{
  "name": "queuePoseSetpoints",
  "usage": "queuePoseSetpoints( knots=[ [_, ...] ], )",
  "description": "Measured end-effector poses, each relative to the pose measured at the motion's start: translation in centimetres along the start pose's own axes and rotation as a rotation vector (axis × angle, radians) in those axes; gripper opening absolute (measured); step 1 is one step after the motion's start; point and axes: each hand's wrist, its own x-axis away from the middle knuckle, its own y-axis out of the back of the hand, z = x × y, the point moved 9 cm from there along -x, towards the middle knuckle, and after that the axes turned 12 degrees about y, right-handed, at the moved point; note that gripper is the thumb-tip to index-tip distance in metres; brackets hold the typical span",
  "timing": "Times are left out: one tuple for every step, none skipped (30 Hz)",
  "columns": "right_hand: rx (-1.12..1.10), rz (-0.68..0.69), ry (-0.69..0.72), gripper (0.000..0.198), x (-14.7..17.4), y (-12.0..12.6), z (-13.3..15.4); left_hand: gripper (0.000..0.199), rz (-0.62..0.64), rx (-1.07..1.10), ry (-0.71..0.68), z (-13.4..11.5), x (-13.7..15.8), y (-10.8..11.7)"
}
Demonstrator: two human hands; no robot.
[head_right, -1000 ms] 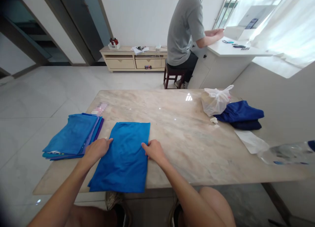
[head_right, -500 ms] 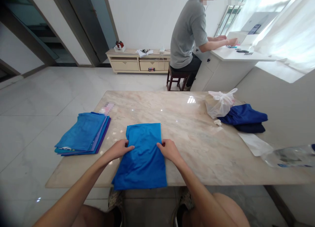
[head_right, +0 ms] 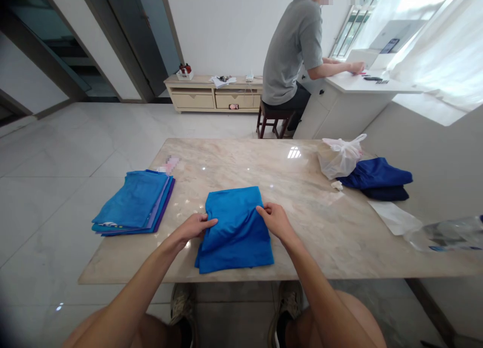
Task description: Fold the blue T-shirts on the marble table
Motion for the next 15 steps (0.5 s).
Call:
queuePoseSetpoints(
  knots=[
    [-0.001, -0.006, -0.001, 0.059, -0.3, 0.1, 0.2, 0.077, -0.032, 0.019, -0.042, -0.7, -0.1, 0.2],
    [0.003, -0.013, 0.002, 0.059, -0.6, 0.2, 0.4, 0.075, -0.059, 0.036, -0.087, -1.4, -0.2, 0.4],
    [0.007, -0.023, 0.007, 0.059, -1.0, 0.4, 0.6, 0.073, -0.078, 0.049, -0.132, -2.2, -0.1, 0.6],
    [0.009, -0.034, 0.012, 0.059, -1.4, 0.6, 0.9, 0.071, -0.096, 0.059, -0.17, -2.9, 0.1, 0.9],
    [0.007, -0.048, 0.016, 0.059, -1.8, 0.9, 1.2, 0.07, -0.109, 0.062, -0.198, -3.6, 0.3, 1.2],
    [0.0, -0.063, 0.019, 0.06, -2.1, 1.1, 1.4, 0.068, -0.12, 0.064, -0.218, -4.1, 0.5, 1.5],
    [-0.013, -0.079, 0.021, 0.061, -2.4, 1.3, 1.6, 0.067, -0.132, 0.069, -0.232, -4.5, 0.7, 1.8],
    [-0.029, -0.094, 0.022, 0.063, -2.7, 1.5, 1.7, 0.066, -0.142, 0.081, -0.242, -4.8, 0.9, 2.1],
    [-0.047, -0.11, 0.023, 0.064, -2.9, 1.7, 1.8, 0.064, -0.148, 0.103, -0.249, -5.0, 1.0, 2.4],
    [-0.067, -0.124, 0.024, 0.066, -3.0, 1.7, 1.9, 0.063, -0.153, 0.132, -0.255, -5.1, 1.0, 2.6],
    [-0.084, -0.136, 0.026, 0.067, -3.1, 1.8, 2.0, 0.063, -0.159, 0.159, -0.26, -5.2, 1.0, 2.8],
    [-0.099, -0.148, 0.027, 0.068, -3.1, 1.8, 2.0, 0.063, -0.171, 0.182, -0.265, -5.3, 0.9, 3.0],
    [-0.11, -0.16, 0.027, 0.069, -3.0, 1.7, 2.1, 0.064, -0.188, 0.197, -0.272, -5.3, 0.8, 3.0],
    [-0.117, -0.172, 0.027, 0.07, -2.9, 1.7, 2.1, 0.064, -0.214, 0.208, -0.286, -5.4, 0.7, 3.1],
    [-0.12, -0.182, 0.029, 0.071, -2.8, 1.7, 2.2, 0.063, -0.243, 0.212, -0.306, -5.5, 0.7, 3.2]
  ],
)
